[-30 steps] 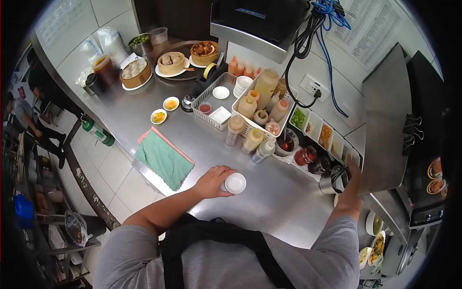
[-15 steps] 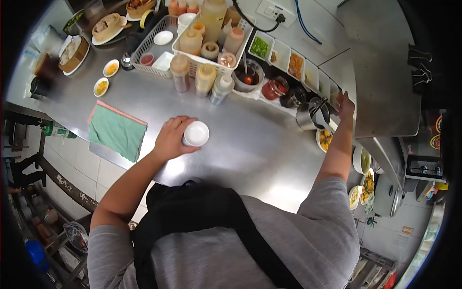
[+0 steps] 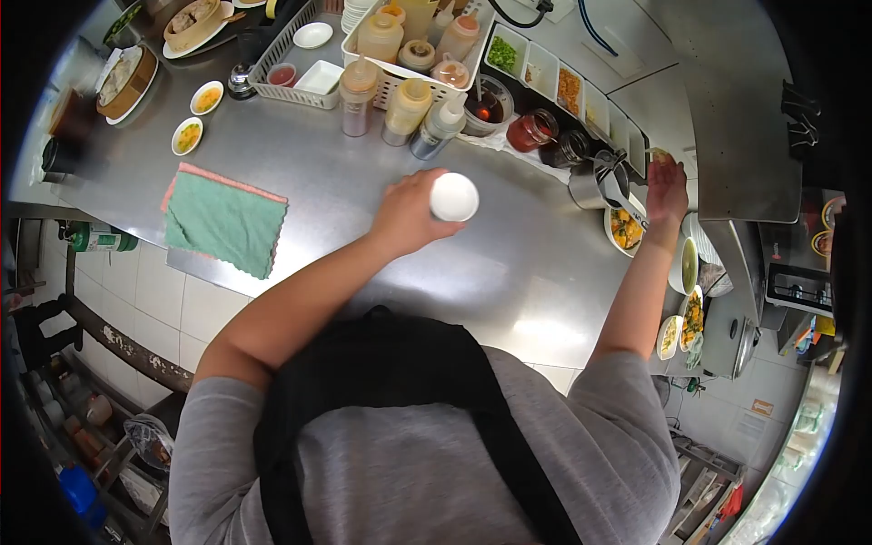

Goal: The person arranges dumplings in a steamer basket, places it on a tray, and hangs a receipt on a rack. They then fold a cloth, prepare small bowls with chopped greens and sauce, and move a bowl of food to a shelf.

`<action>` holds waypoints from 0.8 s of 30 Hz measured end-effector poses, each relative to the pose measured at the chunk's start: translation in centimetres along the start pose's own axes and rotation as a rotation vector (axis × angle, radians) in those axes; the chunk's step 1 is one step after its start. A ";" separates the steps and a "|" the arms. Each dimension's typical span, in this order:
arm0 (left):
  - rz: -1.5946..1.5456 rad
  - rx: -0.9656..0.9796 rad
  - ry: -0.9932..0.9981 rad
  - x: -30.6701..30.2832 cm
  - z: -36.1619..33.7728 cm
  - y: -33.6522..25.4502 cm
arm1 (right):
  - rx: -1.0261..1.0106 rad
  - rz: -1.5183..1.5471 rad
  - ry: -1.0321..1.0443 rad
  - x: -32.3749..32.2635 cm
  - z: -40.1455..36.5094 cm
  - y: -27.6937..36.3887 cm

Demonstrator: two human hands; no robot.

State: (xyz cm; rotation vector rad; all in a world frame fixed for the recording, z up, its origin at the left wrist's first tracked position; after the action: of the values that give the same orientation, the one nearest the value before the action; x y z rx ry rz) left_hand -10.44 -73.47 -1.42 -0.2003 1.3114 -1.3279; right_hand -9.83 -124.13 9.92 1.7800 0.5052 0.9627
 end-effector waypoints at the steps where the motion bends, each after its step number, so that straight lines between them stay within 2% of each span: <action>1: -0.003 0.001 0.001 0.1 0.8 -0.5 | 0.026 -0.041 0.063 2.2 -2.8 -0.7; 3: 0.072 0.000 0.060 0.6 2.4 -1.5 | 0.005 -0.419 0.029 7.1 -8.8 -4.0; 4: 0.061 0.010 0.068 0.5 3.0 -1.9 | 0.065 -0.428 0.212 9.2 -11.2 -7.0; 5: 0.085 0.024 0.086 0.4 3.5 -2.4 | -0.023 -0.856 0.186 12.7 -15.1 -8.8; 6: 0.110 0.038 0.104 0.3 3.8 -2.9 | -0.190 -1.048 0.282 15.6 -17.5 -11.5; 8: 0.094 0.061 0.097 -0.3 3.8 -3.8 | -0.209 -1.341 0.368 19.7 -21.5 -14.9; 9: 0.088 0.075 0.077 -0.8 3.7 -4.0 | -0.207 -1.337 0.363 20.1 -22.1 -14.4; 11: 0.075 0.084 0.061 -2.0 3.1 -4.3 | -0.243 -1.117 0.268 21.2 -22.9 -12.3; 12: 0.057 0.092 0.045 -2.6 2.6 -4.4 | -0.090 -1.049 0.273 21.6 -23.2 -11.5; 13: 0.064 0.087 0.039 -3.2 2.2 -4.5 | -0.091 -1.046 0.284 21.6 -23.5 -11.4; 15: 0.030 0.083 0.022 -4.3 1.5 -4.8 | -0.120 -0.802 0.451 22.4 -24.2 -11.4; 20: 0.003 0.104 -0.085 -7.5 -0.5 -5.2 | -0.155 -0.807 0.417 24.7 -27.1 -13.0; 23: 0.027 0.144 -0.144 -9.7 -1.9 -5.4 | -0.264 -0.793 0.347 27.0 -29.3 -13.5; 24: 0.051 0.176 -0.182 -10.7 -2.3 -5.4 | -0.557 -1.022 0.310 28.5 -30.8 -13.0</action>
State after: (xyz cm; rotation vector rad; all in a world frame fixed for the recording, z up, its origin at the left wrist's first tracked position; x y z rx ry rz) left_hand -12.24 -65.77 7.92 -0.1611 1.0352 -1.3407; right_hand -16.26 -80.84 14.20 0.6873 1.0754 0.5403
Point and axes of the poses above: each hand's wrist, its own z-axis towards the middle knuckle, its own x-axis out of the palm, y = z × x, the point moved 6 cm from there along z, towards the middle knuckle, and after that the axes turned 14 degrees about x, right-handed, at the moved point
